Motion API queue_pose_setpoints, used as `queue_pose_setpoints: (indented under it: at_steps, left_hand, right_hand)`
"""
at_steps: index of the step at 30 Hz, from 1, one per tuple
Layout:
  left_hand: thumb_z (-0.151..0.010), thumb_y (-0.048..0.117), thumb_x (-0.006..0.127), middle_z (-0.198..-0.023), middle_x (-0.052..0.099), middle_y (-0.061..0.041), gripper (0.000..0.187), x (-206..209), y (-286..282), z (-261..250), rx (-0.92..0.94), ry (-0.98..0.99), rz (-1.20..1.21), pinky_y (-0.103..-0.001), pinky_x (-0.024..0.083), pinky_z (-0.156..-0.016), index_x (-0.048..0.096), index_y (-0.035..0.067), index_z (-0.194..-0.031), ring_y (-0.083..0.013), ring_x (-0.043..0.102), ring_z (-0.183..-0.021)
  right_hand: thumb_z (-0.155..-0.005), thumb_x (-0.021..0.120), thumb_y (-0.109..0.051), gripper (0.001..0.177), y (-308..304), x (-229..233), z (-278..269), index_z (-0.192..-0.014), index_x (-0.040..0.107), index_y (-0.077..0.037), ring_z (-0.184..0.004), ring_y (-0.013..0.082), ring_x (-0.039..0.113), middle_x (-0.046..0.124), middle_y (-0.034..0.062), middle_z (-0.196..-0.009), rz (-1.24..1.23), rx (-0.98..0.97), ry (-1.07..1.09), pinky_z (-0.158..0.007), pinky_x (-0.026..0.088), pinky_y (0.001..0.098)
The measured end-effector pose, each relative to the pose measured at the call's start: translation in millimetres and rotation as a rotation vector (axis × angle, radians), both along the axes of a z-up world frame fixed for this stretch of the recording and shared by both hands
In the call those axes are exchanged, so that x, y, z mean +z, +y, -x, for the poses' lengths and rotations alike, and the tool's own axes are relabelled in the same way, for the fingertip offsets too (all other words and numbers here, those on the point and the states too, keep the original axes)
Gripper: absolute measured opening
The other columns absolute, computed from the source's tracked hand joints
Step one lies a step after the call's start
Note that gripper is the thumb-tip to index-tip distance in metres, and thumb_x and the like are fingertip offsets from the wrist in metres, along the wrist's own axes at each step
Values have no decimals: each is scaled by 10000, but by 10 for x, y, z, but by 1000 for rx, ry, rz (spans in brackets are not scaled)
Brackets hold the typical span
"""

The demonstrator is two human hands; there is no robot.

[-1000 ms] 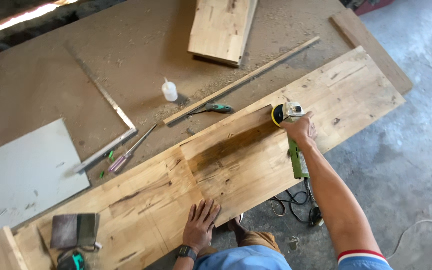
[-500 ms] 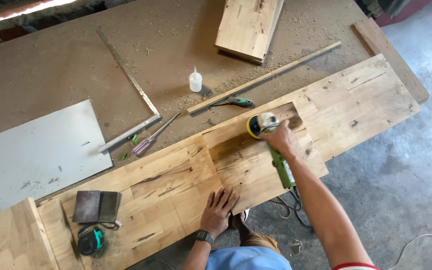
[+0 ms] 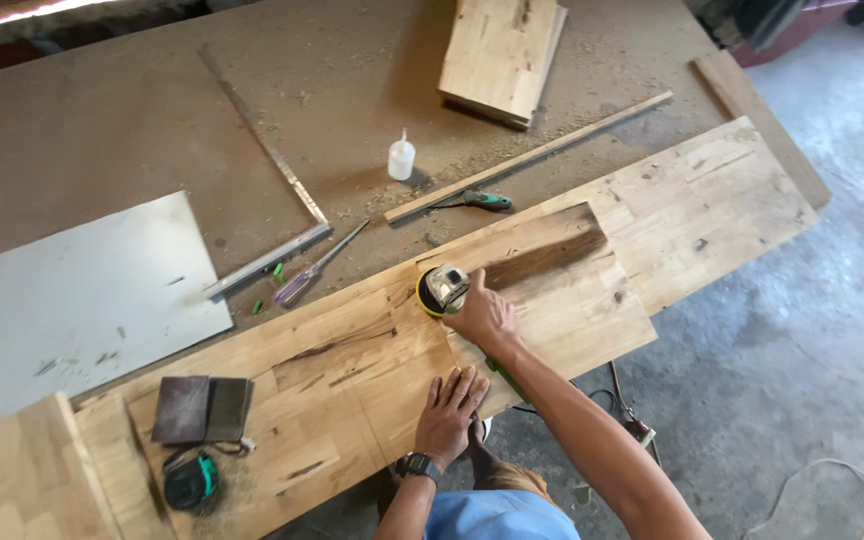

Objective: The person uses an orbital sander to smooth the surface of a wooden plank on a workbench. They move the sander across the wood, flip the plank over to sand the other side, and continue sanding until the task is complete.

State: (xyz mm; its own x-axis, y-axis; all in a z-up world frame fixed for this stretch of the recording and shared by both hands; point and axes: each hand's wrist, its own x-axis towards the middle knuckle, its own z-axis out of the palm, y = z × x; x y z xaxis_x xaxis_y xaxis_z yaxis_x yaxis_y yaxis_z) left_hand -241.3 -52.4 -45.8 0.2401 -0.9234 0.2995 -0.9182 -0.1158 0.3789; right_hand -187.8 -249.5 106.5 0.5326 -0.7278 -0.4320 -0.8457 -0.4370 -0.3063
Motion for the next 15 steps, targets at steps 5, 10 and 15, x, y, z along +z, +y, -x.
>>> queue_pose_setpoints:
  at_steps: [5, 10, 15]
  left_hand:
    - [-880, 179, 630, -1668, 362, -65, 748, 37, 15, -7, -14, 19, -28, -555, 274, -1196, 419, 234, -1596, -322, 384, -1494]
    - [-764, 123, 704, -1674, 353, -68, 872, 85, -22, -17, -4, -31, -25, -530, 278, -1210, 435, 230, -1587, -311, 368, -1510]
    - [-777, 156, 765, -1667, 367, -34, 892, 174, -34, -28, -11, -39, -75, -532, 248, -1236, 420, 237, -1595, -299, 339, -1525]
  right_hand:
    - [-735, 875, -393, 935, -275, -234, 126, -1390, 290, -69, -733, 293, 666, 690, 152, -905, 113, 6, -40, -594, 549, 447]
    - [-780, 870, -291, 1017, -762, -122, 328, -1527, 234, -22, -774, 288, 701, 702, 191, -995, 111, -37, -37, -611, 610, 399]
    - [-787, 835, -230, 920, -1324, -139, 586, -1493, 280, -30, -691, 202, 602, 635, 77, -834, 120, -199, -4, -549, 518, 310]
